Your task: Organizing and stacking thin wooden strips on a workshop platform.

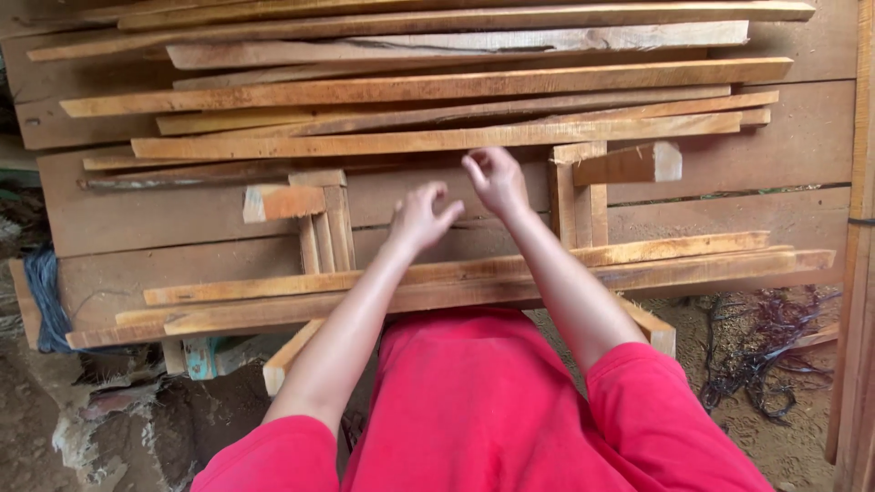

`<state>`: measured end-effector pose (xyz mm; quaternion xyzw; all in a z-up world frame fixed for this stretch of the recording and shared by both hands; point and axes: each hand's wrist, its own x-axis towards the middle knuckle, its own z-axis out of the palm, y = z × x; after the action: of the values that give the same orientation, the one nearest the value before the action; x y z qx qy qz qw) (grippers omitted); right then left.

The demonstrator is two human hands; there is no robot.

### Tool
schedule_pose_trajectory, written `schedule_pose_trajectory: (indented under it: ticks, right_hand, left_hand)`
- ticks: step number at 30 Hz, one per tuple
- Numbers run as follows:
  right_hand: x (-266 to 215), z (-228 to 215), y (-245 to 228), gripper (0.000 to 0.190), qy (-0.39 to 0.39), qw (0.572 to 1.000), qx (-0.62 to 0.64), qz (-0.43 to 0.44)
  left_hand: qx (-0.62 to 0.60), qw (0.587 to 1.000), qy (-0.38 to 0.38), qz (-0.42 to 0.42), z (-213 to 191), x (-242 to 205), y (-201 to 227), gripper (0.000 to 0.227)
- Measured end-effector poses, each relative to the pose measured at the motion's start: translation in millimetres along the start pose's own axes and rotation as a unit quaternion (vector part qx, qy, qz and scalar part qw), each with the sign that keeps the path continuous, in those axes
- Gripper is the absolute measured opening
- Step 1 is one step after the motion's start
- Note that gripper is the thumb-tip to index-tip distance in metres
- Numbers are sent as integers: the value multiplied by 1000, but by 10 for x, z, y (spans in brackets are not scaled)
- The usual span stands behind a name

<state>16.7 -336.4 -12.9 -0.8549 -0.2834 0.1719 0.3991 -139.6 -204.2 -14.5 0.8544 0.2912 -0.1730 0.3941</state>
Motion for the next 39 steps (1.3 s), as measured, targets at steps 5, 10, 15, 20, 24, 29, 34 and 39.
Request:
schedule_pose_trajectory:
  ticks: [5, 10, 15, 20, 24, 29, 34, 39]
  right_hand:
    - [1401, -368, -172, 30, 24, 993, -102, -57]
    - [2550, -565, 26, 46, -31, 955, -282, -91]
    - [3152, -622, 235, 53, -112, 915, -356, -155]
    - [3288, -597, 174, 56, -169, 886, -394, -177]
    - [3309, -639, 10, 65, -229, 836, -469, -167]
    - [3124, -883, -238, 56, -177, 862, -432, -198]
    - [2854, -1316, -603, 58, -152, 856, -447, -212]
    - [2354, -1433, -611, 61, -232, 859, -432, -151]
  left_hand:
    - [28, 976, 197, 86, -1209, 1284, 245, 44]
    - [137, 974, 174, 55, -2278, 2242, 98, 49]
    - [222, 973, 54, 22, -2694, 2653, -171, 70]
    - [256, 962, 42, 80, -2652, 2988, -399, 68]
    - [360, 924, 23, 128, -2644, 2998, -420, 66]
    - [332, 927, 90, 152, -2751, 2686, -359, 61]
    - [352, 893, 163, 229, -2964, 2316, -113, 59]
    - [392, 900, 83, 171, -2831, 1711, 249, 59]
